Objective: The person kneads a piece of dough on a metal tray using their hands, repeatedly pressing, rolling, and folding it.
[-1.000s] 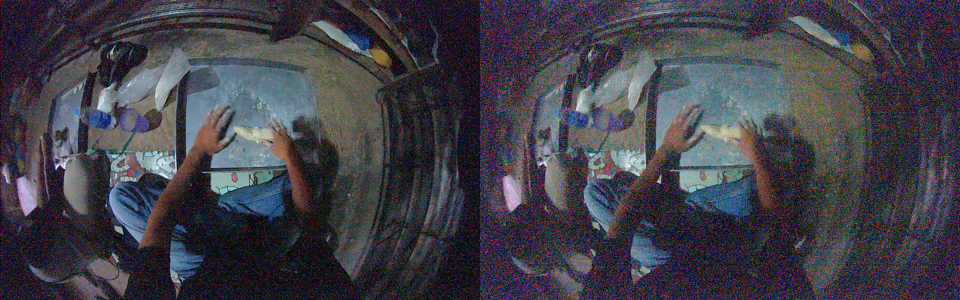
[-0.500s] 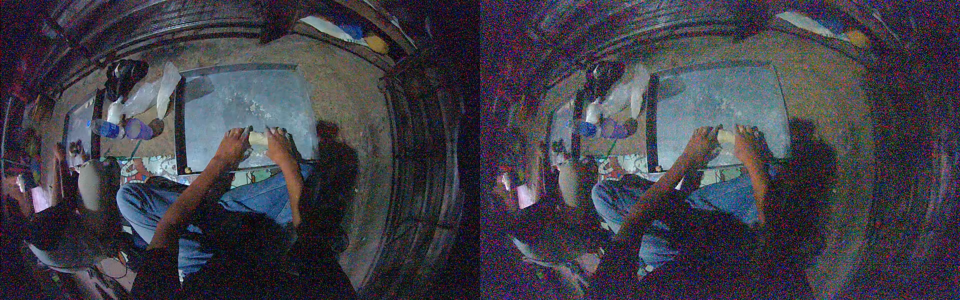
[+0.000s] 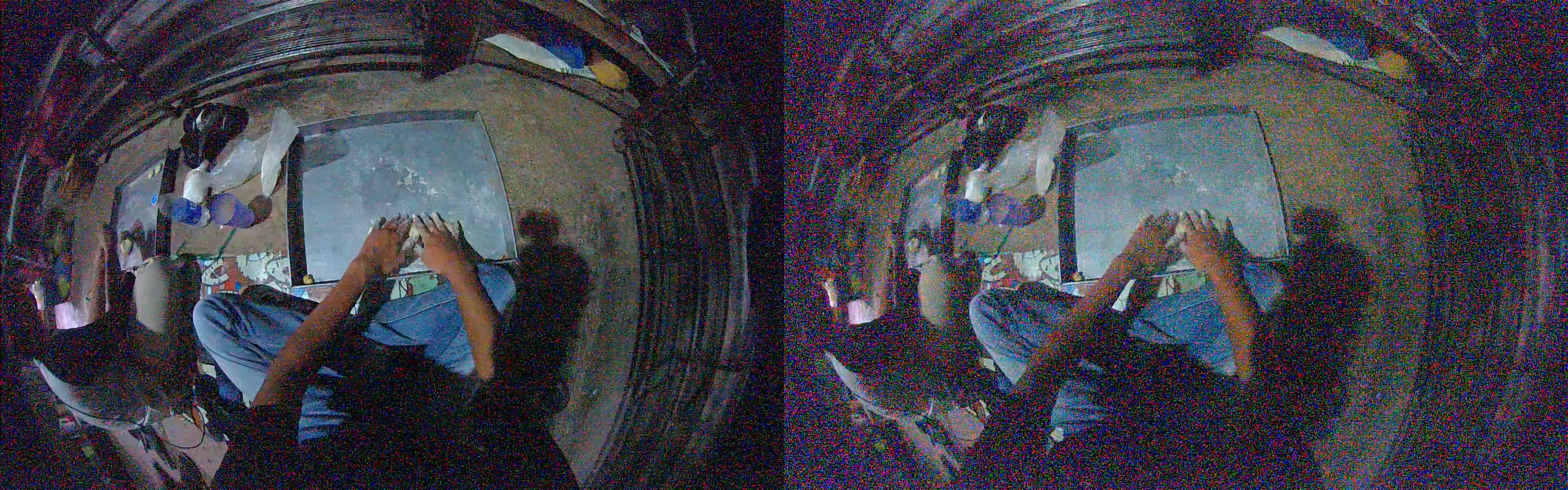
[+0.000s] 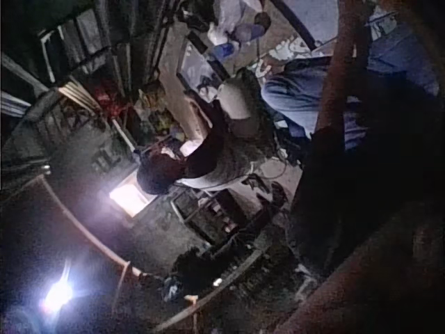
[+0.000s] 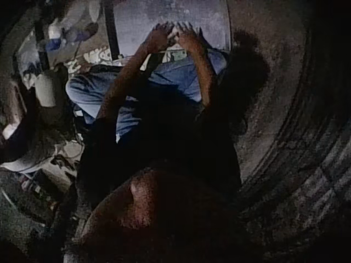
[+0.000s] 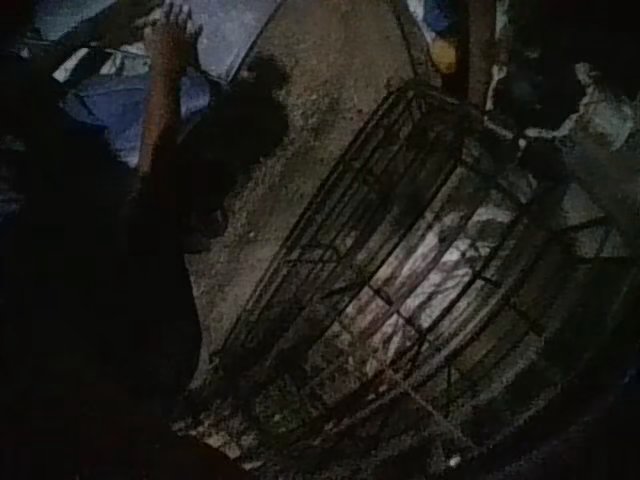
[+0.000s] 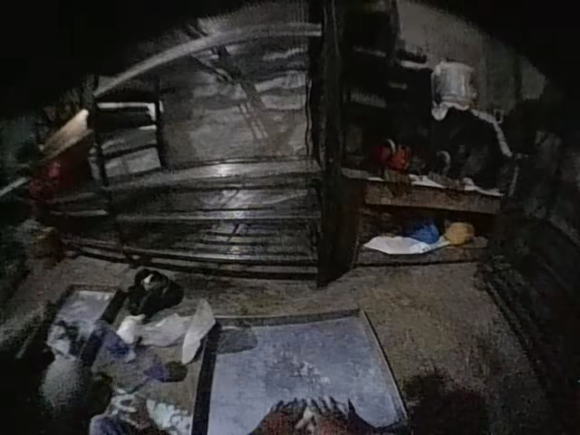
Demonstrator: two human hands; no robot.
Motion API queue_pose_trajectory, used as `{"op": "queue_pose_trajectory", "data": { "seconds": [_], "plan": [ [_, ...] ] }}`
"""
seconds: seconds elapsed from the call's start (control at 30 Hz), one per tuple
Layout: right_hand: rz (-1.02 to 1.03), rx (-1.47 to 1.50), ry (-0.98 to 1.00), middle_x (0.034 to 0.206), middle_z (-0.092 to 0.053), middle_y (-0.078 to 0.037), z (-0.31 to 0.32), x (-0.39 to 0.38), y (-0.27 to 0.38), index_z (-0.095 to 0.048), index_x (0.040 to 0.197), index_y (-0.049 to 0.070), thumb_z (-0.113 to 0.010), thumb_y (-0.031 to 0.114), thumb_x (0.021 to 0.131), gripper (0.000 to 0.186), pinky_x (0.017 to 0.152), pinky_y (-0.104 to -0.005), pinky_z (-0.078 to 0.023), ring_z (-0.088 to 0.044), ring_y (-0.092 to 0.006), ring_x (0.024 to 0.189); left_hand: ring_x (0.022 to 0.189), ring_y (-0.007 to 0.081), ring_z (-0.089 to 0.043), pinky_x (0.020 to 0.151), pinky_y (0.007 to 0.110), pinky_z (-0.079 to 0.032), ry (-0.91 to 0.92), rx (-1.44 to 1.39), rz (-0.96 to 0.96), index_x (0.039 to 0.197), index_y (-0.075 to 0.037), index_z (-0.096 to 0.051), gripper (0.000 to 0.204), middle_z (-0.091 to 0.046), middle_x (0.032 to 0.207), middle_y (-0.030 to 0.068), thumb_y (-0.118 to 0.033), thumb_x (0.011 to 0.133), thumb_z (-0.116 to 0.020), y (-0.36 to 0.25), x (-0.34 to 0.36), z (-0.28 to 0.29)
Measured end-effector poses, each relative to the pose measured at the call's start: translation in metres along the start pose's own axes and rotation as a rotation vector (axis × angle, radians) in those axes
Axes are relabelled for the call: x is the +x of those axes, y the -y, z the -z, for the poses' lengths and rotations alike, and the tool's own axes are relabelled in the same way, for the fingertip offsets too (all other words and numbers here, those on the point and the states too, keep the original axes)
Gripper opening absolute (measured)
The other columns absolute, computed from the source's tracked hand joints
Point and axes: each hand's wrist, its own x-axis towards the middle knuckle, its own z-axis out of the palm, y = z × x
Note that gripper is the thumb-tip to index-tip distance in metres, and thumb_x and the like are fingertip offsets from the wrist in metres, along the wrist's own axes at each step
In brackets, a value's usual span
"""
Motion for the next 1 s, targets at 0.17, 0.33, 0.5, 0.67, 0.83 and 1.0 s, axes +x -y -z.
{"op": "queue_pose_trajectory", "data": {
  "seconds": [0.17,0.33,0.5,0.67,0.83,1.0],
  "plan": [
    [0.037,0.051,0.009,0.151,-0.043,-0.013,-0.035,-0.017,-0.012,-0.048,0.143,0.011,-0.058,0.035,0.093,0.056,0.113,-0.0606,-0.026,-0.037,-0.0345,0.140,0.144,0.0326,-0.032,0.121,0.051,-0.016,0.026,0.004,0.042,0.148,-0.004,-0.038,0.063,-0.036,0.155,0.0173,-0.045,0.100,-0.042,-0.022,-0.024,0.008],
    [-0.064,0.048,0.194,0.118,-0.066,-0.018,-0.040,-0.025,-0.011,-0.059,0.129,0.008,-0.062,0.025,0.086,0.047,0.105,-0.0543,-0.038,-0.061,-0.0382,0.111,0.143,0.0399,-0.030,0.119,0.055,-0.017,0.026,-0.033,0.048,0.144,-0.003,-0.043,0.062,-0.035,0.154,0.0214,-0.045,0.099,-0.045,-0.042,-0.051,0.001],
    [-0.037,0.113,0.005,0.111,-0.068,-0.016,-0.016,-0.049,0.005,-0.057,0.131,0.008,-0.066,0.022,0.081,0.053,0.103,-0.0490,-0.042,-0.063,-0.0361,0.106,0.146,0.0379,-0.027,0.119,0.057,-0.016,0.028,-0.064,0.080,0.147,-0.003,-0.038,0.064,-0.032,0.155,0.0232,-0.042,0.098,-0.048,-0.041,-0.075,-0.025],
    [0.013,0.006,0.131,0.153,-0.037,-0.011,-0.024,-0.044,0.015,-0.035,0.151,0.013,-0.053,0.046,0.094,0.068,0.114,-0.0618,-0.020,-0.031,-0.0308,0.143,0.150,0.0371,-0.019,0.120,0.057,-0.012,-0.187,-0.238,0.023,0.152,-0.006,-0.030,0.067,-0.023,0.160,0.0208,-0.039,0.097,-0.050,-0.027,-0.074,-0.038],
    [-0.009,-0.034,0.106,0.165,-0.012,-0.006,-0.052,-0.028,0.014,-0.023,0.156,0.016,-0.038,0.057,0.100,0.072,0.115,-0.0691,-0.008,-0.008,-0.0286,0.152,0.151,0.0363,-0.013,0.119,0.061,-0.006,-0.247,-0.064,0.006,0.155,-0.008,-0.024,0.068,-0.016,0.163,0.0164,-0.039,0.099,-0.046,-0.017,-0.063,-0.040],
    [-0.070,0.011,-0.049,0.163,-0.022,-0.011,-0.051,-0.010,0.021,-0.031,0.154,0.016,-0.038,0.054,0.101,0.065,0.109,-0.0764,-0.015,-0.018,-0.0355,0.150,0.151,0.0363,-0.013,0.117,0.065,-0.004,-0.284,-0.019,0.057,0.155,-0.009,-0.027,0.065,-0.019,0.163,0.0147,-0.039,0.099,-0.042,-0.003,-0.043,-0.037]
  ]
}}
